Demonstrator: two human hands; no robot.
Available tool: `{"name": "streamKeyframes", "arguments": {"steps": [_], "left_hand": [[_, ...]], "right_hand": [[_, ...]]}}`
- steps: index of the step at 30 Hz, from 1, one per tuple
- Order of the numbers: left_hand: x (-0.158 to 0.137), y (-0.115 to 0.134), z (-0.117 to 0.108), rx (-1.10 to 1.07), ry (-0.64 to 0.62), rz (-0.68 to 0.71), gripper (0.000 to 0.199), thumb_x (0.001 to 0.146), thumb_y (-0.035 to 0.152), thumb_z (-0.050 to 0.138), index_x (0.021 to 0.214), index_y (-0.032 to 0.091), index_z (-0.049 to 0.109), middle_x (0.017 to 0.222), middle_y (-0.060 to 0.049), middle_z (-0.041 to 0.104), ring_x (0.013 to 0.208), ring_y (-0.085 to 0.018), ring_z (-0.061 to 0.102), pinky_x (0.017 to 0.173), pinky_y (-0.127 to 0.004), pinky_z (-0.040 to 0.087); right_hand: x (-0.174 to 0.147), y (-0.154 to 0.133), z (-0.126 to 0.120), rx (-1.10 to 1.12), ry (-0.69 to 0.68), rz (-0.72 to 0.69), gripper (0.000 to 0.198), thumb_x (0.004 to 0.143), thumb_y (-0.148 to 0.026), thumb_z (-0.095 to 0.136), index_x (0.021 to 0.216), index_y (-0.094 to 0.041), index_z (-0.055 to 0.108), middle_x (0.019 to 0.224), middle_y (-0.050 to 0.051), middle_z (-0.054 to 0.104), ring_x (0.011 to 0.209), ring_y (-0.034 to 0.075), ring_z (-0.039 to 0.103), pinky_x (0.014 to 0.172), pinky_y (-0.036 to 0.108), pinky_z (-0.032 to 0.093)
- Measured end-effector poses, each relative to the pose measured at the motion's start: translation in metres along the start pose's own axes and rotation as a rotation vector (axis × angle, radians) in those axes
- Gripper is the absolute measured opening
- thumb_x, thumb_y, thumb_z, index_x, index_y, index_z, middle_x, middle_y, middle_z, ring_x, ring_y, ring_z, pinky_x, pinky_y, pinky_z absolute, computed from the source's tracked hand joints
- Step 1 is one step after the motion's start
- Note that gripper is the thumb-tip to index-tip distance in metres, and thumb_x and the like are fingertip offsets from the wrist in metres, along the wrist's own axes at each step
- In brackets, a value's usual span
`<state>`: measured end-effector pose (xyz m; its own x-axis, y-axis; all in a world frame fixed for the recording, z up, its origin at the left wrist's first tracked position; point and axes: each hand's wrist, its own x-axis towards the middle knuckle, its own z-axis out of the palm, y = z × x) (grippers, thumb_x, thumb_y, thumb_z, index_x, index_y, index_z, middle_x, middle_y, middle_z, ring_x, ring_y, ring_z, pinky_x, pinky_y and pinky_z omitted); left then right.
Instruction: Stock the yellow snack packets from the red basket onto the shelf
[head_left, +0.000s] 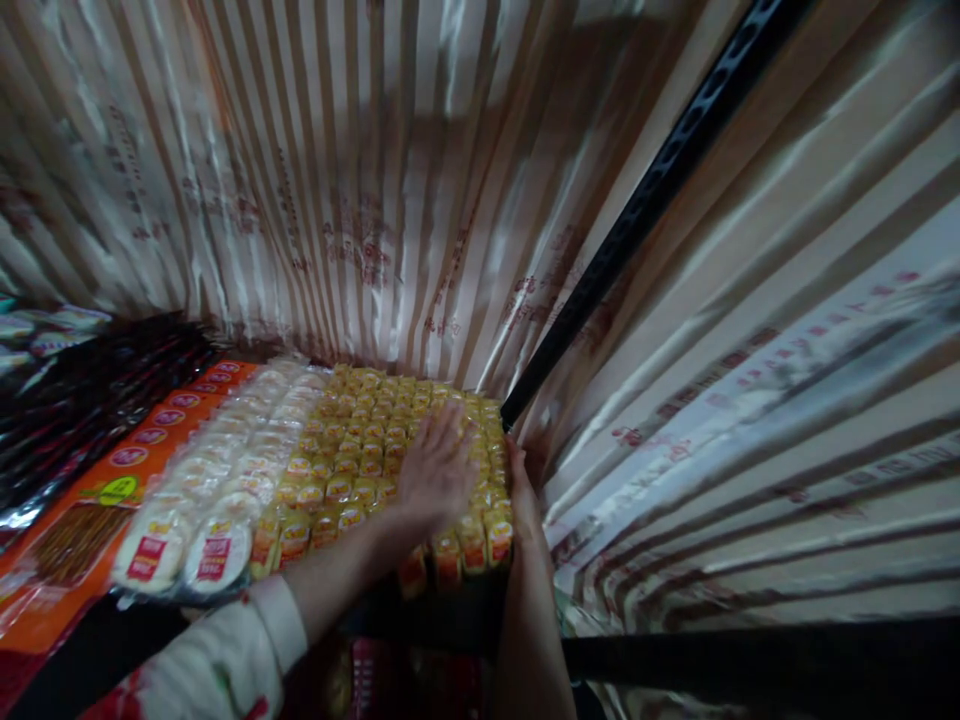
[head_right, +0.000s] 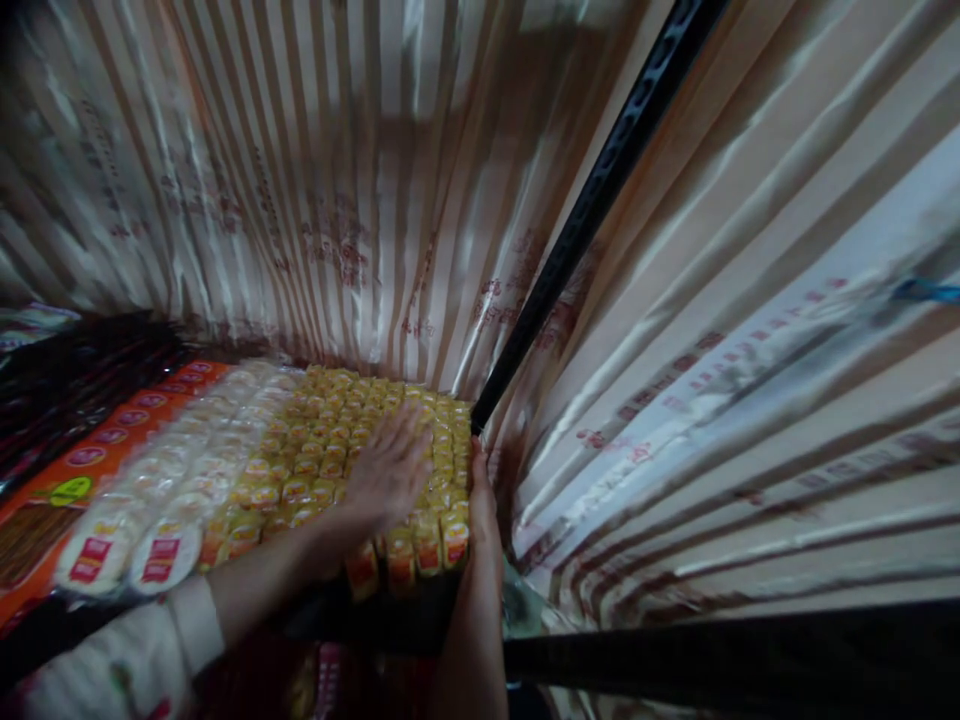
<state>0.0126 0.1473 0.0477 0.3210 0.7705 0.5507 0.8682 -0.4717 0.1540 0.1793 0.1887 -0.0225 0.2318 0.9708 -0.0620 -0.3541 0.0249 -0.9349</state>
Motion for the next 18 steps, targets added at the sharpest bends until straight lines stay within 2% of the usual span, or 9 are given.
{"name": "streamKeyframes", "arguments": {"steps": [3, 6, 9, 12, 15, 18], "left_hand": [[0.025, -0.052, 0.016, 0.077, -0.196, -0.154, 0.054, 0.093, 0.035, 0.029, 0.138, 0.007, 0.035, 0.149, -0.014, 0.027, 0.141, -0.024, 0.015, 0.116, -0.046, 0.013], [0.024, -0.079, 0.038, 0.087, -0.382, -0.174, 0.057, 0.094, 0.04, 0.023, 0.138, 0.007, 0.037, 0.147, -0.013, 0.031, 0.14, -0.023, 0.019, 0.115, -0.048, 0.011], [0.017, -0.083, 0.049, 0.085, -0.445, -0.168, 0.059, 0.094, 0.041, 0.02, 0.14, 0.008, 0.034, 0.15, -0.011, 0.026, 0.141, -0.022, 0.015, 0.116, -0.046, 0.008], [0.019, -0.081, 0.049, 0.073, -0.474, -0.192, 0.061, 0.093, 0.043, 0.018, 0.141, 0.008, 0.032, 0.151, -0.011, 0.024, 0.142, -0.022, 0.012, 0.116, -0.045, 0.007], [0.027, -0.081, 0.046, 0.081, -0.445, -0.223, 0.063, 0.093, 0.045, 0.016, 0.142, 0.008, 0.029, 0.151, -0.012, 0.021, 0.142, -0.024, 0.01, 0.115, -0.048, 0.006], [0.031, -0.082, 0.047, 0.072, -0.46, -0.196, 0.064, 0.093, 0.047, 0.016, 0.143, 0.008, 0.028, 0.152, -0.011, 0.018, 0.142, -0.024, 0.009, 0.115, -0.048, 0.004]], "right_hand": [[-0.002, 0.0, 0.002, 0.019, 0.005, 0.041, 0.064, 0.076, -0.061, 0.052, 0.13, -0.028, 0.051, 0.138, 0.0, 0.048, 0.13, 0.023, 0.041, 0.105, 0.04, 0.037], [0.002, 0.002, -0.001, -0.024, 0.013, 0.069, 0.063, 0.074, -0.062, 0.053, 0.129, -0.03, 0.051, 0.14, -0.002, 0.045, 0.135, 0.021, 0.032, 0.109, 0.041, 0.032], [0.008, 0.003, -0.004, -0.048, 0.037, 0.044, 0.059, 0.072, -0.062, 0.055, 0.121, -0.029, 0.058, 0.138, -0.003, 0.047, 0.137, 0.02, 0.027, 0.112, 0.04, 0.027], [0.01, 0.005, -0.004, -0.04, 0.059, 0.009, 0.057, 0.072, -0.062, 0.054, 0.117, -0.027, 0.062, 0.135, -0.002, 0.05, 0.137, 0.019, 0.027, 0.111, 0.039, 0.029], [0.012, 0.007, -0.004, -0.043, 0.063, 0.021, 0.058, 0.073, -0.062, 0.053, 0.119, -0.028, 0.06, 0.132, -0.001, 0.054, 0.135, 0.02, 0.032, 0.109, 0.04, 0.033], [0.015, 0.009, -0.007, -0.043, 0.054, 0.051, 0.057, 0.073, -0.061, 0.055, 0.12, -0.029, 0.059, 0.125, -0.001, 0.06, 0.13, 0.02, 0.041, 0.107, 0.04, 0.037]]}}
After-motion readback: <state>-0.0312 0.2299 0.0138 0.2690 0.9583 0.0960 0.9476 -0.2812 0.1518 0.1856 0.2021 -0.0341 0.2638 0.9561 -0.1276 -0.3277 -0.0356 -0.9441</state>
